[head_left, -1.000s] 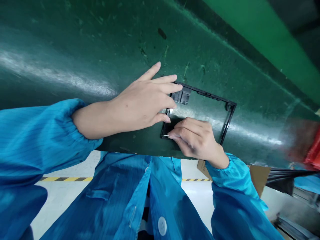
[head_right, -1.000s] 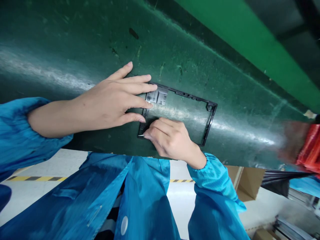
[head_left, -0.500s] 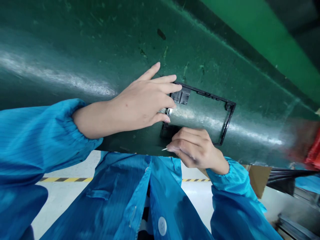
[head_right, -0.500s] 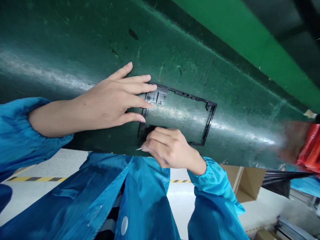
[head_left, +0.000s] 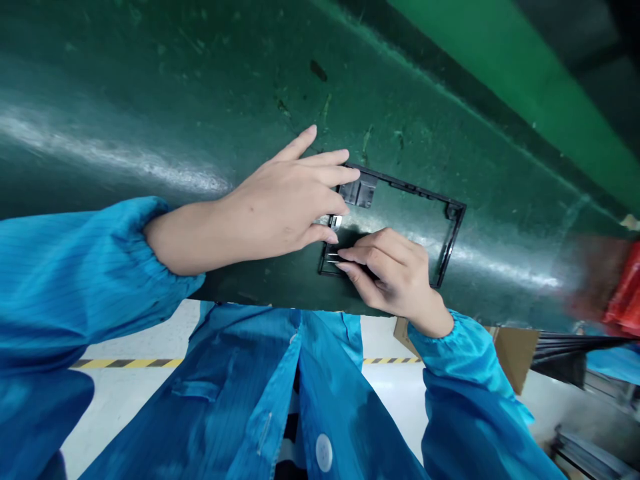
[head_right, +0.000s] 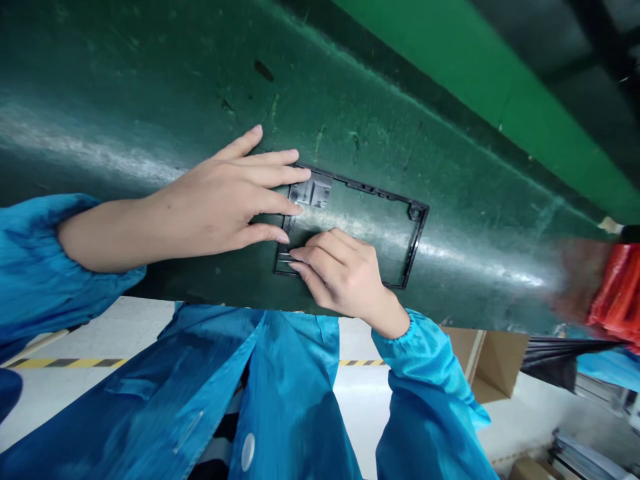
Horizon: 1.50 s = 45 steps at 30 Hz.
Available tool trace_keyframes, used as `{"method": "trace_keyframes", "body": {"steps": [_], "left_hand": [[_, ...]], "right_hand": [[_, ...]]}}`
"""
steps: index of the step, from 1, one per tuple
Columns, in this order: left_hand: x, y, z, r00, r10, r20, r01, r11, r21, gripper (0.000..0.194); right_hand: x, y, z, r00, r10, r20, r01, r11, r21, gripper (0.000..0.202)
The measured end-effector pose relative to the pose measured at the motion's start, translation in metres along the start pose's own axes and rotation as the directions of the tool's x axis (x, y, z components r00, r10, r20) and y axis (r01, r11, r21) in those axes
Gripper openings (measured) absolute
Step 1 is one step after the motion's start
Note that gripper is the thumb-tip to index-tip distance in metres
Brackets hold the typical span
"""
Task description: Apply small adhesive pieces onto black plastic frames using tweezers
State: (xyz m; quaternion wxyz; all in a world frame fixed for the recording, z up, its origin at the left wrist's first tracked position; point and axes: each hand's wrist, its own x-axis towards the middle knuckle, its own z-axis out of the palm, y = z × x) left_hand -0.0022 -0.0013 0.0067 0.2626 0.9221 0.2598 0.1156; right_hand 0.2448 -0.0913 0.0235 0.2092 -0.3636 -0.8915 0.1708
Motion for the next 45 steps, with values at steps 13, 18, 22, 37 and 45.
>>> {"method": "trace_keyframes", "body": {"steps": [13,18,22,37,45], "left_hand": [[-0.001,0.002,-0.002,1.0,0.003,-0.013,-0.003,1.0,-0.018,0.025],[-0.001,-0.001,0.005,0.999,0.008,-0.047,-0.007,1.0,0.019,0.022],[-0.001,-0.001,0.004,0.999,0.0,-0.044,0.001,1.0,0.024,0.024],[-0.001,-0.002,0.003,1.0,-0.005,-0.028,0.005,1.0,-0.02,0.022],[-0.001,0.006,-0.007,1.0,-0.018,0.01,0.018,0.999,-0.034,0.024]], "right_hand": [[0.003,-0.001,0.004,0.998,-0.03,0.063,0.032,0.999,-0.036,0.005],[-0.002,-0.002,0.003,0.994,-0.071,0.082,0.073,0.997,-0.016,0.012],[-0.003,-0.003,0.0,0.991,-0.083,0.105,0.079,0.996,0.042,0.013],[-0.007,-0.011,-0.005,0.992,-0.073,0.106,0.056,0.987,0.153,0.011],[-0.005,-0.002,-0.002,1.0,0.017,0.009,-0.017,1.0,0.023,0.019]]}}
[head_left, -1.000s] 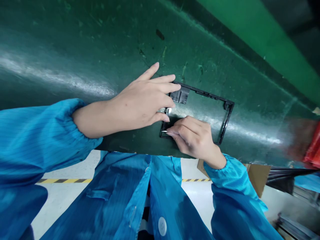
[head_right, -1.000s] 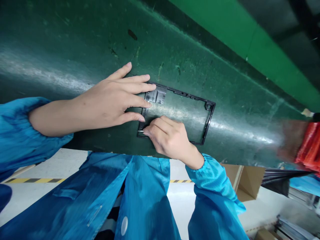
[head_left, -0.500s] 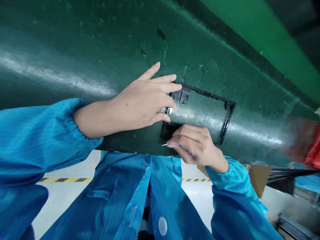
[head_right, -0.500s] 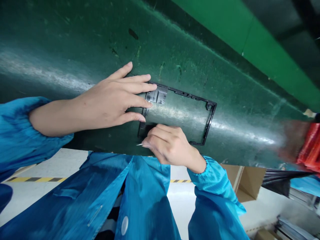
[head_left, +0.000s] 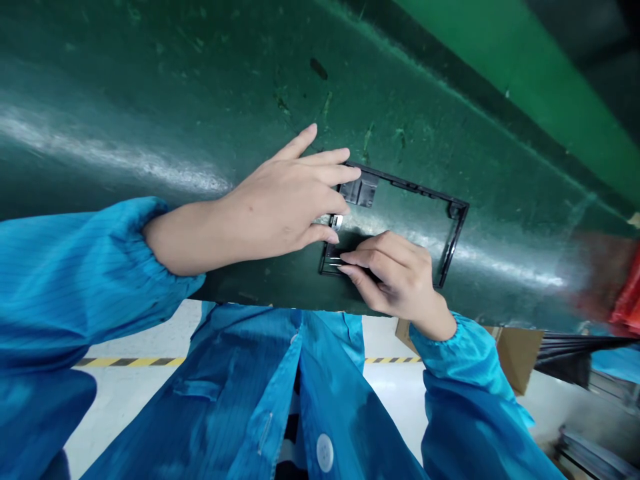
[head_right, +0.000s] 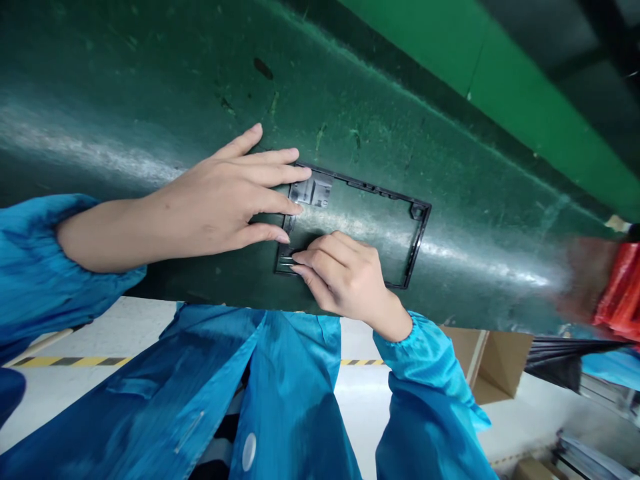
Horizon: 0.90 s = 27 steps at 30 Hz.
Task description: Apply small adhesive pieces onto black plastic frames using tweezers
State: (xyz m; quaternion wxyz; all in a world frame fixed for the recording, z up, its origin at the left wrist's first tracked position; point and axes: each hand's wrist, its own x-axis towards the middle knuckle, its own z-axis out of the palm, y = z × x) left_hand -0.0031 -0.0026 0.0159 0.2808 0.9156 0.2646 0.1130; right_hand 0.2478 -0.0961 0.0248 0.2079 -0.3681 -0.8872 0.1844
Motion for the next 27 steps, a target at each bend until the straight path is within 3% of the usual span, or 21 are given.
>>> {"method": "trace_keyframes", "body": {"steps": [14,27], "left_hand": [[0.0,-0.0017,0.0031,1.0,0.004,-0.017,-0.004,1.0,0.001,0.024],[0.0002,-0.0012,0.001,0.999,0.0,0.035,-0.001,1.0,0.021,0.03]], "right_hand": [[0.0025,0.0007,0.0048,1.0,-0.009,0.025,0.011,0.999,-0.053,0.014],[0.0037,0.0006,0.0034,0.997,-0.067,0.024,0.069,0.994,-0.08,0.008]]}}
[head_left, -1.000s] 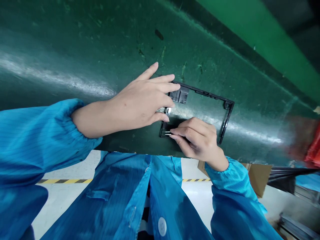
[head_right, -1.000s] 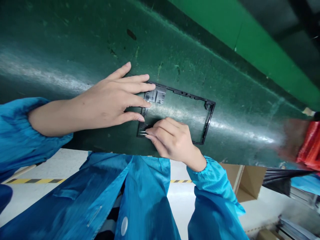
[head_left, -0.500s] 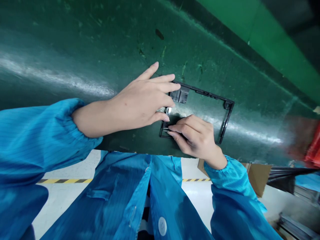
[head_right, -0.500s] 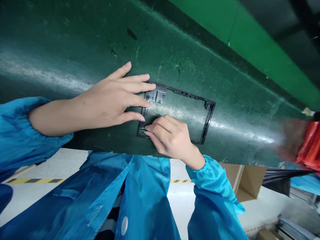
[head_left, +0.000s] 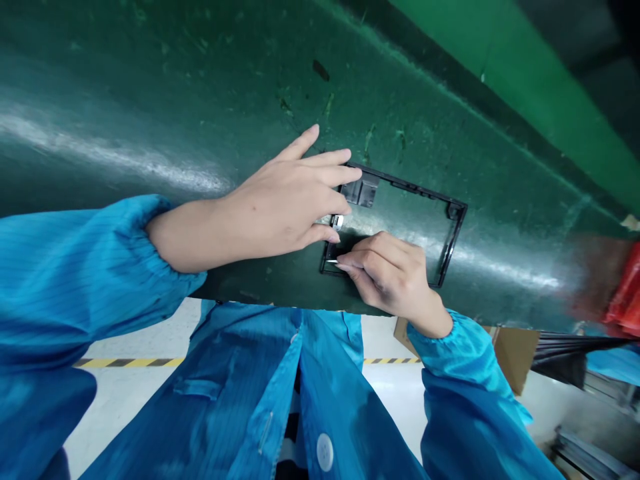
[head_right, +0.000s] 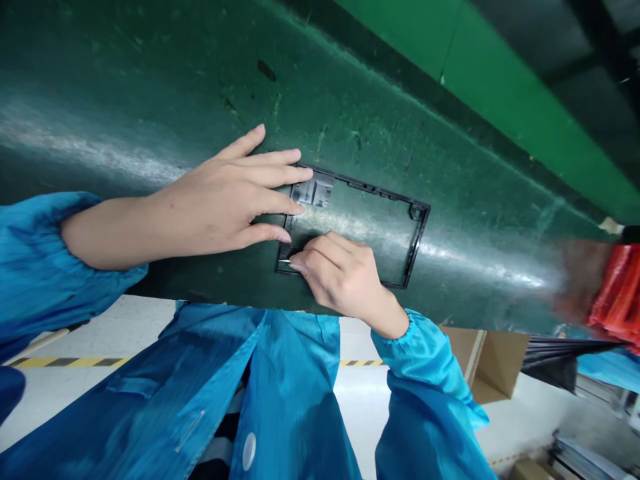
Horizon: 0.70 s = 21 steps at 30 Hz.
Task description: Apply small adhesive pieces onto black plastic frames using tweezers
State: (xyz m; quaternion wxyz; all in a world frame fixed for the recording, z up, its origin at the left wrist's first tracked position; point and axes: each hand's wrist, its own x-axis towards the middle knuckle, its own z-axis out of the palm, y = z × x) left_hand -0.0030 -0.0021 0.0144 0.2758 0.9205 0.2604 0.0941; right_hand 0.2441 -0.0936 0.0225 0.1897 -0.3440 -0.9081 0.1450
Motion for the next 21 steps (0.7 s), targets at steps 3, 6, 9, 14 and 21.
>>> {"method": "trace_keyframes", "body": {"steps": [3,6,9,14,21], "left_hand": [[-0.001,-0.002,0.004,0.999,0.029,-0.022,-0.029,0.999,0.027,0.029],[-0.001,-0.006,0.009,0.989,0.073,-0.127,-0.072,0.997,0.016,0.026],[0.0,-0.007,0.01,0.954,0.074,-0.291,-0.098,0.993,-0.069,0.028],[-0.002,0.001,0.006,0.911,0.076,-0.406,-0.174,0.962,-0.211,0.025],[-0.004,0.007,0.005,0.923,0.018,-0.384,-0.152,0.934,-0.322,0.015]], "right_hand": [[0.0,0.001,-0.003,1.0,-0.005,-0.005,0.005,1.0,0.003,0.01],[0.004,0.004,-0.008,1.0,-0.002,-0.016,0.001,0.999,-0.049,0.009],[0.01,0.006,-0.015,0.999,-0.007,-0.043,0.003,0.995,-0.098,0.011],[0.022,0.01,-0.022,0.994,-0.053,-0.092,0.036,0.984,-0.173,0.011],[0.028,0.014,-0.017,0.973,-0.09,-0.211,0.051,0.982,-0.184,0.019]]}}
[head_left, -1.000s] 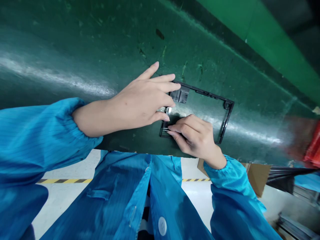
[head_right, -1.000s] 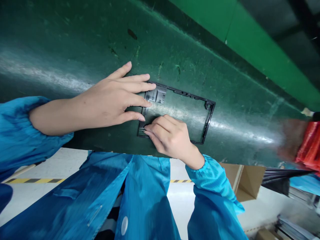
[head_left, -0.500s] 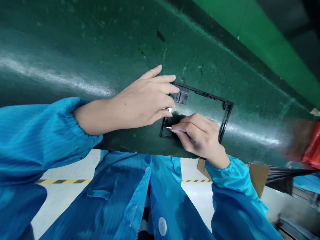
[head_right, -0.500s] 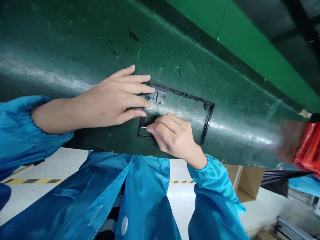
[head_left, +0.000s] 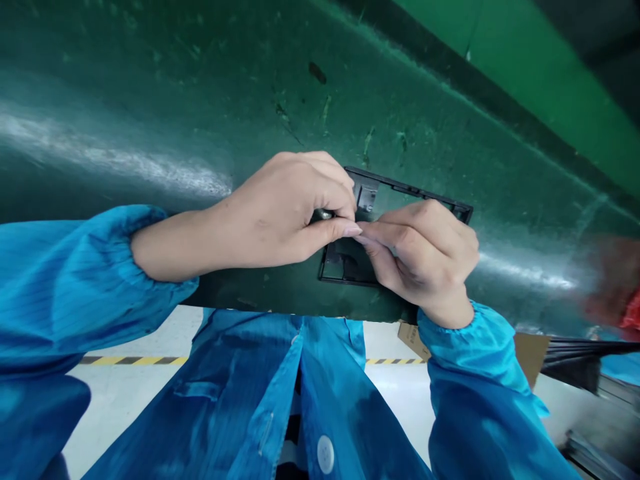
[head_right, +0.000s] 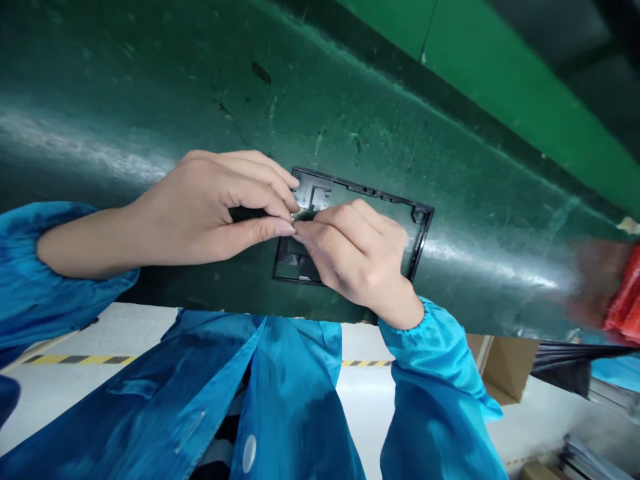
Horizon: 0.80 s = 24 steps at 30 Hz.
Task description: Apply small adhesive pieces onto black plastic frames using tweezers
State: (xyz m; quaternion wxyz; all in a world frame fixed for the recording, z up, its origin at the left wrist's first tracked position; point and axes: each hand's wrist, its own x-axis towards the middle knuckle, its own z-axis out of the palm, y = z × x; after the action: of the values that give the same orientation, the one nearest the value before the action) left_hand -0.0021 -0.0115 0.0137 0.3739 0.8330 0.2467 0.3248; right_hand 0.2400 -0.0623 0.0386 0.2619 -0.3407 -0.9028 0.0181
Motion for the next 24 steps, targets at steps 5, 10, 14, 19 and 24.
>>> {"method": "trace_keyframes", "body": {"steps": [5,10,14,19,24], "left_hand": [[0.001,0.003,-0.002,0.999,0.001,0.033,-0.001,1.0,0.013,0.017],[0.004,0.01,-0.011,0.995,0.016,0.094,-0.007,0.996,-0.088,0.024],[0.006,0.012,-0.015,0.993,0.006,0.115,0.01,0.99,-0.139,0.023],[0.006,0.011,-0.017,0.996,-0.021,0.083,0.031,0.992,-0.124,0.023],[0.005,0.006,-0.014,0.998,0.021,0.06,-0.018,0.998,-0.059,0.02]], "right_hand": [[-0.003,-0.001,0.003,0.999,0.042,-0.016,-0.042,0.999,0.01,0.023],[-0.003,-0.005,0.005,0.995,0.019,-0.093,-0.013,0.998,0.057,0.022],[-0.003,-0.006,0.007,0.992,0.039,-0.122,-0.03,0.997,0.072,0.019],[-0.007,-0.006,0.008,0.988,0.066,-0.137,-0.053,0.994,0.096,0.022],[-0.013,-0.007,0.006,0.996,0.08,-0.046,-0.073,0.989,0.129,0.021]]}}
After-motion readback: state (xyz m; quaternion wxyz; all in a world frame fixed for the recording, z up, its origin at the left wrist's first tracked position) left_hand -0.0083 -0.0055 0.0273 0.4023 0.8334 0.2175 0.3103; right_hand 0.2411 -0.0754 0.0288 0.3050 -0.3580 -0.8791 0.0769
